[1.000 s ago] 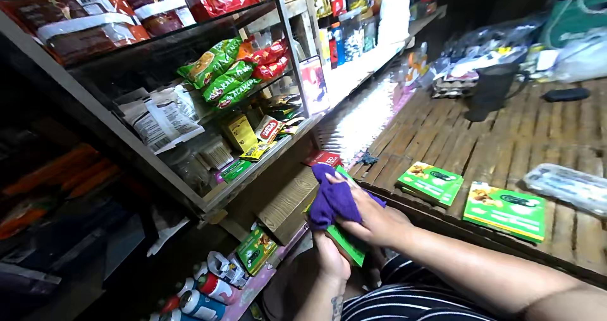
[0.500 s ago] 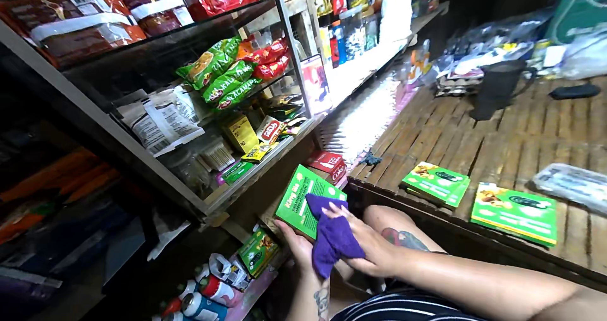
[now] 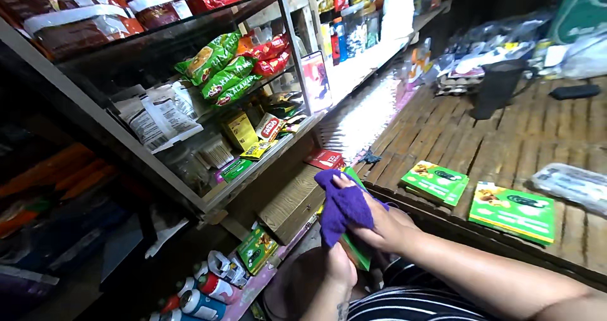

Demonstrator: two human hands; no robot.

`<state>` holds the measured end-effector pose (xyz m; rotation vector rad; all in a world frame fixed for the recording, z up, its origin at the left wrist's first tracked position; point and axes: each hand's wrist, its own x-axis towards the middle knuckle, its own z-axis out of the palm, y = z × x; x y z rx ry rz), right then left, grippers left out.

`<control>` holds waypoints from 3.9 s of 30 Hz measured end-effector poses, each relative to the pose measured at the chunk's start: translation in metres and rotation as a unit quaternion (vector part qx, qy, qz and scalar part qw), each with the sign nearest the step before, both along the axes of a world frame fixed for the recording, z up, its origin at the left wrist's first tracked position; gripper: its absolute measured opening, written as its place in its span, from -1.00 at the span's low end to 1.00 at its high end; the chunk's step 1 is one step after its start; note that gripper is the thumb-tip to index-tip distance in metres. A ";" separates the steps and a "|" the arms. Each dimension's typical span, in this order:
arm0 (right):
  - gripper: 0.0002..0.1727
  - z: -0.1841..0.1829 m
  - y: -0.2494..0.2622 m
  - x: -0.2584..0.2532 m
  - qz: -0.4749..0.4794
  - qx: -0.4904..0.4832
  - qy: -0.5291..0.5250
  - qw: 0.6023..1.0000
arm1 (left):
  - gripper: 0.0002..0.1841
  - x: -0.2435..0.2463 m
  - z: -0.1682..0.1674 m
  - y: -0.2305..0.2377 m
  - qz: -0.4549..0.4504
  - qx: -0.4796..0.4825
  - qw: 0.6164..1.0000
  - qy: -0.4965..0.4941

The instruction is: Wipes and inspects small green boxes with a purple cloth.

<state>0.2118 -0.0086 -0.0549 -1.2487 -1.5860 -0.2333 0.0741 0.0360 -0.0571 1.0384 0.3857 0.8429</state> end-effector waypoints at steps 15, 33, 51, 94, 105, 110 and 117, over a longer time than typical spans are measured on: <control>-0.25 -0.051 0.014 0.008 0.003 -0.005 0.073 0.997 | -0.25 -0.009 0.039 0.036 0.088 -0.025 0.980 -0.176; -0.47 -0.041 0.006 -0.022 0.138 0.069 -0.157 0.975 | -0.38 -0.008 0.026 0.058 0.192 0.099 0.975 -0.051; -0.43 -0.048 0.009 -0.002 0.095 -0.009 0.002 0.995 | -0.29 -0.002 0.034 0.050 0.138 -0.067 0.980 -0.124; -0.47 -0.022 0.005 -0.021 0.139 -0.038 -0.042 0.989 | -0.55 -0.050 -0.024 0.055 -0.135 0.279 0.864 0.397; -0.45 -0.026 0.017 0.020 0.009 0.001 0.104 0.995 | -0.43 0.006 0.007 0.022 -0.042 -0.013 0.996 0.076; -0.51 -0.041 0.019 0.029 -0.020 -0.045 0.163 0.985 | -0.26 0.000 0.016 0.029 -0.018 -0.029 0.998 0.045; -0.32 -0.056 0.007 -0.003 0.040 -0.058 0.034 0.997 | -0.26 -0.010 0.037 0.047 0.084 -0.002 0.996 -0.042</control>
